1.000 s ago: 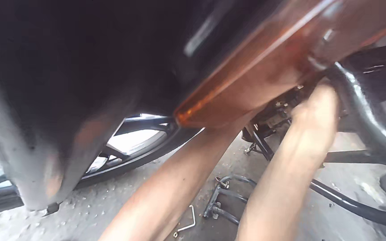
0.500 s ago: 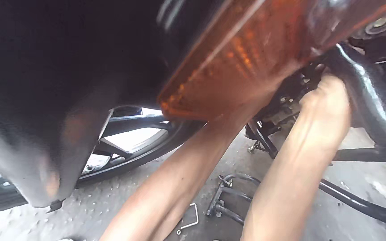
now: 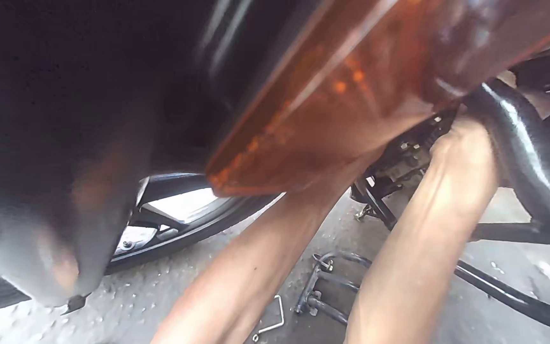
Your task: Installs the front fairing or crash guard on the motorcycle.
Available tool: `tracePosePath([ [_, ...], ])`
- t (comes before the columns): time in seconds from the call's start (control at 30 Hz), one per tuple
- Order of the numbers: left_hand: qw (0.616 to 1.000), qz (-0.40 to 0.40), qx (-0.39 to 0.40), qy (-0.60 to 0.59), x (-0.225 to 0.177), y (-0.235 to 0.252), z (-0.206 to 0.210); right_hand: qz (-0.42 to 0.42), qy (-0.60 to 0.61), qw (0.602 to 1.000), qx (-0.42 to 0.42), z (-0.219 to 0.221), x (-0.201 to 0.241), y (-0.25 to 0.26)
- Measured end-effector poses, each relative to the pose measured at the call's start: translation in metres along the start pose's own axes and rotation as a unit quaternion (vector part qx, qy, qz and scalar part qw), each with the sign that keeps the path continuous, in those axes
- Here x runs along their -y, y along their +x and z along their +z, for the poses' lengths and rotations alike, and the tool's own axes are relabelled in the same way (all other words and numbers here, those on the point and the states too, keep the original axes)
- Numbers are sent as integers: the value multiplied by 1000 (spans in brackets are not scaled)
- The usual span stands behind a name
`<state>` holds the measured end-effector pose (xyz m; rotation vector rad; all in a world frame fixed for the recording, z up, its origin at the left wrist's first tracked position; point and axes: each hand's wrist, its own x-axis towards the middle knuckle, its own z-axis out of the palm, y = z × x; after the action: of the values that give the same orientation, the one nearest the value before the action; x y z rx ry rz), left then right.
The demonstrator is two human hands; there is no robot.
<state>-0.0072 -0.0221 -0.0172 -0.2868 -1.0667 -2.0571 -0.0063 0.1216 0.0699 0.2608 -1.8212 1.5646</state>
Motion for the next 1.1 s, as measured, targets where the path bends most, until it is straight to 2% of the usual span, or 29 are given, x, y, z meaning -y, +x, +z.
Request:
tracePosePath([
  [0.07,999,8,-3,33,1,3,2,49,18,997,52,-16,31,-22],
  [0.13,998,34,-18,42,2,7,11,61,50,994,70,-21,41,-30],
  [0.2,997,50,-35,45,0,10,19,54,68,993,83,-19,36,-26],
  [0.27,997,50,-39,39,-2,9,22,6,95,995,30,-1,-2,3],
  [0.33,997,48,-49,33,-3,6,26,-2,71,997,12,7,-22,22],
  [0.4,996,49,-54,42,-4,0,26,36,35,999,11,-2,-2,7],
  [0.47,996,49,-41,61,-7,-5,24,53,50,996,44,-15,21,-14],
  [0.6,996,34,-37,69,-7,-8,19,48,44,996,57,-16,8,-8],
  [0.8,998,32,-29,51,-6,5,17,50,85,991,88,-23,43,-40],
  [0.97,998,-5,-39,41,-3,7,20,48,149,983,93,-25,36,-44],
  [1.1,999,-14,-28,35,-2,5,21,77,129,982,114,-31,33,-41],
])
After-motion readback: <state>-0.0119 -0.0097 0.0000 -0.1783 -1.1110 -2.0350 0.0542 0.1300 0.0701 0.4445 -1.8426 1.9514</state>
